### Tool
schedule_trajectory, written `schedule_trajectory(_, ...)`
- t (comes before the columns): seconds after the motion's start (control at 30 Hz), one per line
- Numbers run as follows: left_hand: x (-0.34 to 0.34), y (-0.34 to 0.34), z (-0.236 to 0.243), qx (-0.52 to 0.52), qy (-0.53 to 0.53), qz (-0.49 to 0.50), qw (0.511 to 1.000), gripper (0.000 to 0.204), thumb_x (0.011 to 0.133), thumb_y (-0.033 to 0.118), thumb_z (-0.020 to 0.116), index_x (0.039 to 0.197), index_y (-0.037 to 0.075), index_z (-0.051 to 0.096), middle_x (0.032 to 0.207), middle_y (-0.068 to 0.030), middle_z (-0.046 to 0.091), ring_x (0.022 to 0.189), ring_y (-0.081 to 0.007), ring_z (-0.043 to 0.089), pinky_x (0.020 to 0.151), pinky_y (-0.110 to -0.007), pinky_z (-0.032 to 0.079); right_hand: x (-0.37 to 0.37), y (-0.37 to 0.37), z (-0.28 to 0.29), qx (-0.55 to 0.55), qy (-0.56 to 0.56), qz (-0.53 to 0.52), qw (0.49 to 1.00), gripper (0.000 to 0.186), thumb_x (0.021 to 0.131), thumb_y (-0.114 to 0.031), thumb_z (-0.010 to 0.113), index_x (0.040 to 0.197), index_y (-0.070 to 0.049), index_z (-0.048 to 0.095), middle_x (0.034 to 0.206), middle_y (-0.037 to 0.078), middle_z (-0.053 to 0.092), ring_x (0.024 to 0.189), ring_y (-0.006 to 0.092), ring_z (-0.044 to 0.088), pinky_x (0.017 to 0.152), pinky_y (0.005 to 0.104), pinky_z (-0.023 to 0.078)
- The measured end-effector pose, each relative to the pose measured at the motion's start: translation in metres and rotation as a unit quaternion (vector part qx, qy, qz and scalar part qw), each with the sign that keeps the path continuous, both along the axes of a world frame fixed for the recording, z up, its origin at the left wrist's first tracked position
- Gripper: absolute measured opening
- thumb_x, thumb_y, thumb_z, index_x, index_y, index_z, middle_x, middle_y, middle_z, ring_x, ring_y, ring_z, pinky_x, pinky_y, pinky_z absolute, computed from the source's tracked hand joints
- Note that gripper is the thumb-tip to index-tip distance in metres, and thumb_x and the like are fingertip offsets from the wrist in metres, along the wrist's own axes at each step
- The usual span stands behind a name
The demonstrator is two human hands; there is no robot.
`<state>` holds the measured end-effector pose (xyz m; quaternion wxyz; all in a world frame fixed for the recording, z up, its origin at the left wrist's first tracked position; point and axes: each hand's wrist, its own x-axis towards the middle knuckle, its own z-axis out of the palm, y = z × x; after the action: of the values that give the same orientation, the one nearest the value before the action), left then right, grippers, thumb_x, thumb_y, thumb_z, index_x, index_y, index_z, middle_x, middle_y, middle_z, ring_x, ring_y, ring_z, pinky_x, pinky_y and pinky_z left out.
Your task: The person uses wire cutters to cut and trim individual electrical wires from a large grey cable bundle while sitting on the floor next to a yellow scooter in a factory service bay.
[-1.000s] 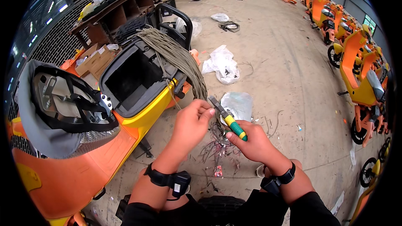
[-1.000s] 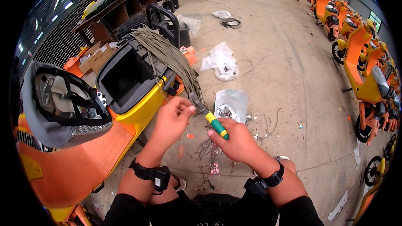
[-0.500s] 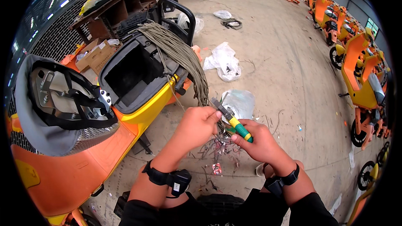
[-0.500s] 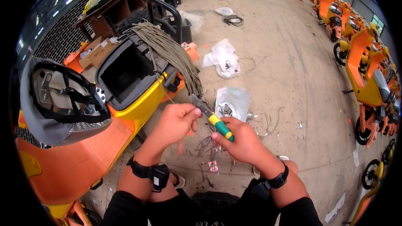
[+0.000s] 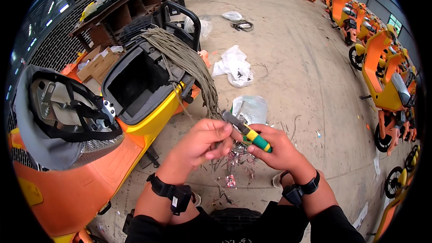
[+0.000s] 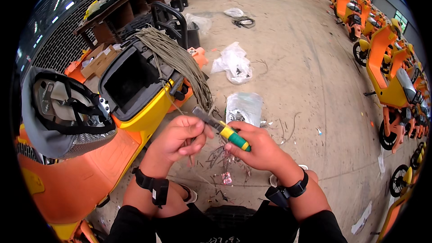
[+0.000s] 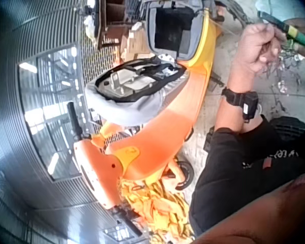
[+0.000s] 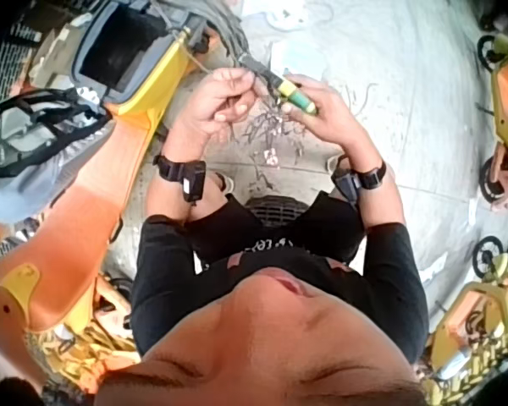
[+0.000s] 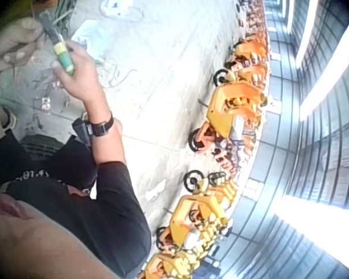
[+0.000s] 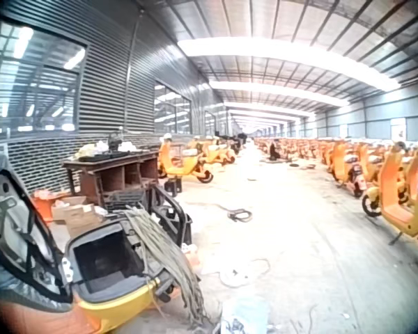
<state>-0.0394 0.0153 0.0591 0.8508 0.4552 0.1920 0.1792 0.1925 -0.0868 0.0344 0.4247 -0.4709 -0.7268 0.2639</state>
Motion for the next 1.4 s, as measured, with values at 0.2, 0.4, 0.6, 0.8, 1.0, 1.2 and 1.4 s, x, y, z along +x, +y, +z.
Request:
schedule_trajectory(0.2,0.021,-0.010,-0.025,0.577,0.289,0.260,0.718,0.017,0.097,0.018,0.066,0.095,0.002,0.066,0.074,-0.0109,0.070,0.058,-0.0266,0.066,0.054,-0.040,0.052,-0.014,-0.001,0.000,-0.115,-0.067,-0.121,0.984,0.030,0.092,-0.025,0.073,0.098,0.004,0.070,0.114,0.020,0.070,0.093,0.0418,0.068,0.082,0.0420,0.056)
schedule_trajectory(0.4,0.021,-0.018,-0.028,0.707,0.336,0.273,0.559,0.015,0.092,0.013,0.066,0.080,0.005,0.064,0.068,-0.0135,0.067,0.064,-0.0335,0.070,0.056,-0.045,0.055,-0.018,-0.002,0.006,-0.137,-0.081,-0.095,0.983,0.031,0.092,-0.026,0.073,0.099,0.004,0.070,0.113,0.019,0.070,0.092,0.0418,0.068,0.081,0.0422,0.056)
schedule_trajectory(0.6,0.012,-0.008,0.000,0.349,0.299,0.131,0.879,0.021,0.098,0.016,0.066,0.092,-0.004,0.069,0.065,-0.0106,0.066,0.047,-0.0161,0.057,0.046,-0.033,0.046,-0.001,-0.001,-0.005,-0.075,-0.130,-0.061,0.987,0.032,0.091,-0.025,0.074,0.104,0.003,0.071,0.122,0.017,0.069,0.094,0.0398,0.070,0.083,0.0408,0.056)
schedule_trajectory(0.8,-0.004,-0.010,0.018,0.032,0.120,0.013,0.992,0.028,0.103,0.016,0.059,0.092,-0.008,0.069,0.063,-0.0104,0.065,0.039,-0.0079,0.046,0.039,-0.024,0.036,0.012,-0.002,-0.001,-0.043,-0.078,0.020,0.996,0.027,0.089,-0.021,0.077,0.104,0.002,0.071,0.129,0.015,0.065,0.104,0.0366,0.069,0.090,0.0396,0.056)
schedule_trajectory(1.0,-0.003,-0.029,-0.018,-0.172,-0.178,-0.111,0.962,0.032,0.104,0.021,0.058,0.103,-0.009,0.067,0.061,-0.0112,0.063,0.035,-0.0073,0.042,0.037,-0.022,0.030,0.010,-0.001,0.002,0.022,-0.016,0.105,0.994,0.023,0.088,-0.016,0.078,0.100,0.001,0.070,0.132,0.014,0.064,0.109,0.0355,0.068,0.093,0.0386,0.054)
schedule_trajectory(1.2,0.000,-0.018,-0.008,-0.126,-0.096,0.011,0.987,0.030,0.107,0.020,0.053,0.106,-0.007,0.067,0.059,-0.0083,0.061,0.038,-0.0063,0.044,0.042,-0.020,0.033,0.002,-0.001,0.002,0.003,-0.015,0.017,1.000,0.021,0.089,-0.016,0.077,0.096,0.002,0.069,0.128,0.016,0.065,0.103,0.0369,0.069,0.089,0.0386,0.055)
schedule_trajectory(1.4,0.018,-0.016,-0.025,0.537,0.310,0.243,0.746,0.022,0.099,0.022,0.065,0.090,0.001,0.066,0.067,-0.0073,0.066,0.055,-0.0211,0.063,0.051,-0.036,0.048,-0.006,-0.001,-0.003,-0.115,-0.076,-0.076,0.988,0.028,0.091,-0.023,0.073,0.103,0.002,0.071,0.106,0.020,0.071,0.085,0.0402,0.068,0.077,0.0415,0.056)
